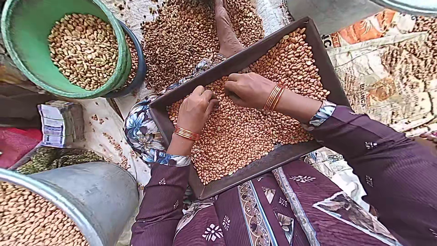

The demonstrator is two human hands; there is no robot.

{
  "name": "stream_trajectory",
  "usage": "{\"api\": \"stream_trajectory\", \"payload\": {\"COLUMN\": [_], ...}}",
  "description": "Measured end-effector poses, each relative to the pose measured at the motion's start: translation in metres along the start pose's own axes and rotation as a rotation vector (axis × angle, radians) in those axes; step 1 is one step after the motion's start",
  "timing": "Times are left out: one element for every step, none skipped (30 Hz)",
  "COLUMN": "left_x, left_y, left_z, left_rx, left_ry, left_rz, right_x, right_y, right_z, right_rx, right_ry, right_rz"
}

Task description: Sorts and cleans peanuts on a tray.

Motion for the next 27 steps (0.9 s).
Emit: {"api": "stream_trajectory", "payload": {"left_x": [-0.001, -0.002, -0.003, -0.004, -0.006, -0.010, -0.015, -0.021, -0.028, -0.035, -0.041, -0.047, -0.053, -0.057, -0.058, -0.057, -0.053, -0.047, -0.040, -0.033, -0.027, -0.021, -0.017, -0.013, -0.010, -0.009, -0.007], "left_y": [0.000, 0.000, 0.001, 0.004, 0.008, 0.016, 0.028, 0.044, 0.062, 0.080, 0.096, 0.107, 0.112, 0.111, 0.107, 0.100, 0.092, 0.082, 0.070, 0.058, 0.048, 0.041, 0.036, 0.034, 0.035, 0.038, 0.042], "left_z": [0.002, 0.003, 0.004, 0.004, 0.003, 0.001, -0.003, -0.008, -0.013, -0.018, -0.021, -0.022, -0.020, -0.015, -0.009, -0.005, -0.003, -0.001, 0.002, 0.007, 0.011, 0.015, 0.018, 0.020, 0.020, 0.017, 0.014], "left_rx": [0.006, 0.019, 0.035, 0.057, 0.081, 0.106, 0.124, 0.124, 0.123, 0.115, 0.093, 0.038, -0.031, -0.079, -0.114, -0.121, -0.101, -0.075, -0.058, -0.047, -0.036, -0.026, -0.023, -0.035, -0.049, -0.071, -0.094], "left_ry": [0.002, 0.001, -0.009, -0.017, -0.028, -0.045, -0.073, -0.097, -0.122, -0.136, -0.139, -0.124, -0.087, -0.041, -0.017, -0.017, -0.037, -0.065, -0.086, -0.098, -0.102, -0.098, -0.088, -0.079, -0.073, -0.070, -0.070], "left_rz": [0.010, 0.019, 0.026, 0.035, 0.038, 0.026, -0.012, -0.068, -0.141, -0.214, -0.274, -0.298, -0.278, -0.228, -0.180, -0.144, -0.110, -0.078, -0.040, -0.013, 0.000, 0.002, -0.009, -0.032, -0.065, -0.107, -0.149], "right_x": [0.000, 0.000, -0.001, -0.002, -0.003, -0.004, -0.006, -0.009, -0.011, -0.013, -0.014, -0.012, -0.009, -0.004, 0.002, 0.009, 0.017, 0.026, 0.036, 0.045, 0.056, 0.067, 0.077, 0.088, 0.098, 0.107, 0.115], "right_y": [-0.002, -0.002, -0.001, 0.001, 0.003, 0.008, 0.016, 0.028, 0.045, 0.067, 0.088, 0.106, 0.119, 0.126, 0.129, 0.129, 0.125, 0.119, 0.110, 0.100, 0.091, 0.082, 0.075, 0.069, 0.065, 0.060, 0.054], "right_z": [-0.001, -0.001, -0.002, -0.002, -0.002, -0.003, -0.004, -0.004, -0.005, -0.007, -0.009, -0.013, -0.016, -0.020, -0.023, -0.025, -0.027, -0.030, -0.034, -0.039, -0.044, -0.048, -0.051, -0.053, -0.054, -0.055, -0.056], "right_rx": [0.003, 0.007, 0.005, -0.003, -0.013, -0.016, -0.016, -0.012, -0.023, -0.041, -0.063, -0.075, -0.082, -0.079, -0.066, -0.045, -0.023, -0.007, 0.005, 0.009, 0.007, 0.003, -0.005, -0.010, -0.009, -0.007, 0.005], "right_ry": [-0.023, -0.037, -0.045, -0.052, -0.051, -0.042, -0.025, -0.004, 0.013, 0.011, -0.009, -0.049, -0.090, -0.127, -0.146, -0.146, -0.136, -0.126, -0.124, -0.133, -0.151, -0.168, -0.184, -0.209, -0.240, -0.277, -0.322], "right_rz": [0.037, 0.060, 0.086, 0.119, 0.148, 0.162, 0.158, 0.116, 0.022, -0.098, -0.206, -0.281, -0.325, -0.336, -0.332, -0.323, -0.309, -0.292, -0.265, -0.226, -0.176, -0.135, -0.107, -0.073, -0.035, 0.018, 0.072]}}
Point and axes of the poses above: each hand's wrist, its own x-axis away from the middle knuckle, its own y-axis out of the back of the hand, z = x × y, the point moved 10 cm from there along -x, towards the middle knuckle, and after that the axes turned 9 degrees about x, right-handed, at the moved point
